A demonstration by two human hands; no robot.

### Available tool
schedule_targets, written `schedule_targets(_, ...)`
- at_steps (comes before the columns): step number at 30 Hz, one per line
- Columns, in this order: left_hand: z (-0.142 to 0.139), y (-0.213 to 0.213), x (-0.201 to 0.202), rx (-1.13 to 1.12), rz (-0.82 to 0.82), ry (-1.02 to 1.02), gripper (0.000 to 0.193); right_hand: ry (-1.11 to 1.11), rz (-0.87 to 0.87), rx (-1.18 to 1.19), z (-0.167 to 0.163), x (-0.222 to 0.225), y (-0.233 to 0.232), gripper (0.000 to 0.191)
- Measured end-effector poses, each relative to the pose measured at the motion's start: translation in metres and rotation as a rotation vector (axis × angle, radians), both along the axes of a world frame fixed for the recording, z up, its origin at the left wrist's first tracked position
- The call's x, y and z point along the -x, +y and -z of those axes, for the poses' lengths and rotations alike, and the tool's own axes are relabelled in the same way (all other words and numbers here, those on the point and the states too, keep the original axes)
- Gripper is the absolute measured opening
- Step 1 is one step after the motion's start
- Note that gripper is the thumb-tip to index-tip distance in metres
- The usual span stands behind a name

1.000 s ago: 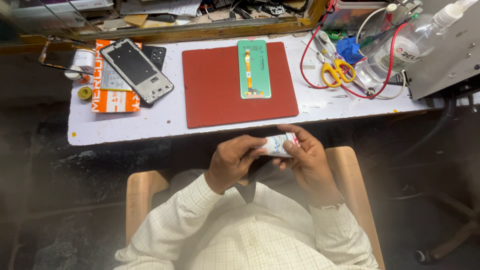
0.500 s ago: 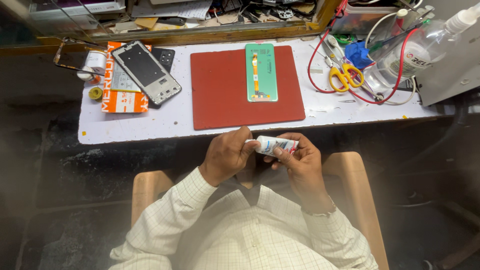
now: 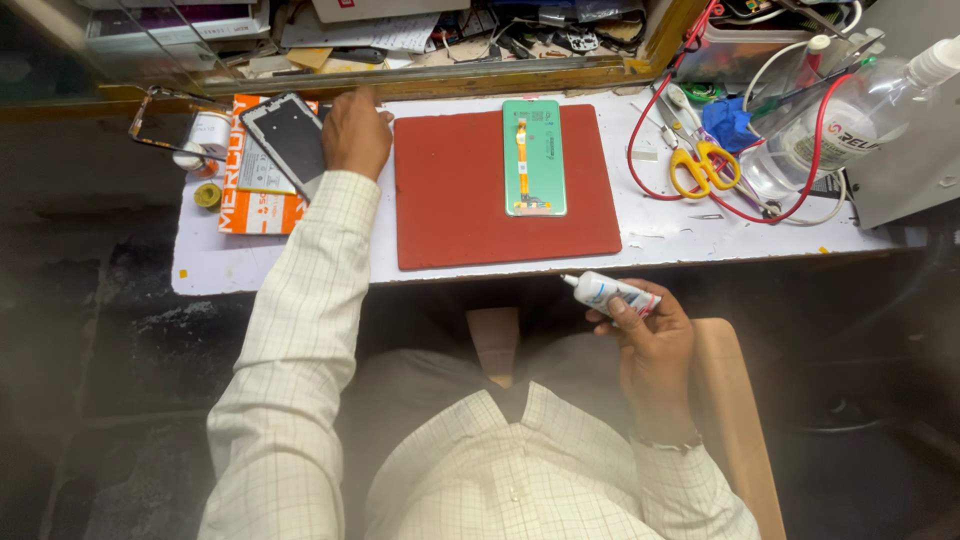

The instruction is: The person repairs a smartphone at a workbench. They handle a green display assembly with a flex cable, peel a protective strip from it, then squeeze adhesive from a white tube along the edges of the phone's empty mid-frame, rotating the frame as they apply the adhesive around its perimeter.

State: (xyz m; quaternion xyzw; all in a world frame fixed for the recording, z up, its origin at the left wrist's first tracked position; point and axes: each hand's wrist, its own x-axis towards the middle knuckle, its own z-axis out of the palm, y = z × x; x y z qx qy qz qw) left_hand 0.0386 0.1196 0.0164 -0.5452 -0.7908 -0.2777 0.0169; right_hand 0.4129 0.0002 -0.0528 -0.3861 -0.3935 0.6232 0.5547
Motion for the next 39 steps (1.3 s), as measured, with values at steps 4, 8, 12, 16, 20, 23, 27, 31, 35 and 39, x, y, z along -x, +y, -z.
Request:
schedule_targets(4,-0.003,0.011,-0.006,-0.029,-0.052,0.003,0.041,-0.001,-0.012,-0.008,0.010,-0.010,-0.002,0.026)
schedule_targets(8,-0.001,0.013,-0.037,-0.423,0.094,0.217,0.050,0.070,-0.010,0.019,0.019,-0.018,-0.002,0.026)
schedule_targets(12,-0.007,0.025,-0.078,0.244,0.205,-0.373,0.064,0.159,-0.028,0.053,0.026,-0.017,-0.004,0.031)
schedule_targets(16,-0.010,0.043,-0.107,0.145,0.168,-0.262,0.072,0.301,-0.108,0.051,0.024,-0.018,-0.006,0.033)
schedule_targets(20,-0.007,0.056,-0.121,0.147,0.083,-0.358,0.061,0.366,-0.135,0.026,0.022,-0.023,-0.010,0.035)
schedule_targets(23,-0.007,0.063,-0.126,0.160,0.012,-0.391,0.054,0.289,-0.112,0.020,0.024,-0.027,-0.011,0.034)
schedule_targets(27,-0.007,0.066,-0.121,0.114,0.005,-0.603,0.047,0.253,-0.097,0.038,0.031,-0.029,-0.013,0.033)
schedule_targets(31,-0.008,0.056,-0.110,-0.154,0.301,-1.257,0.039,0.127,-0.009,0.046,0.032,-0.028,-0.012,0.035)
schedule_targets(35,-0.001,0.028,-0.104,-0.401,0.488,-1.304,0.030,0.066,0.086,0.010,0.023,-0.032,-0.004,0.028)
schedule_targets(39,-0.003,0.000,-0.101,-0.515,0.602,-1.259,0.020,0.065,0.175,-0.155,0.005,-0.031,0.009,0.026)
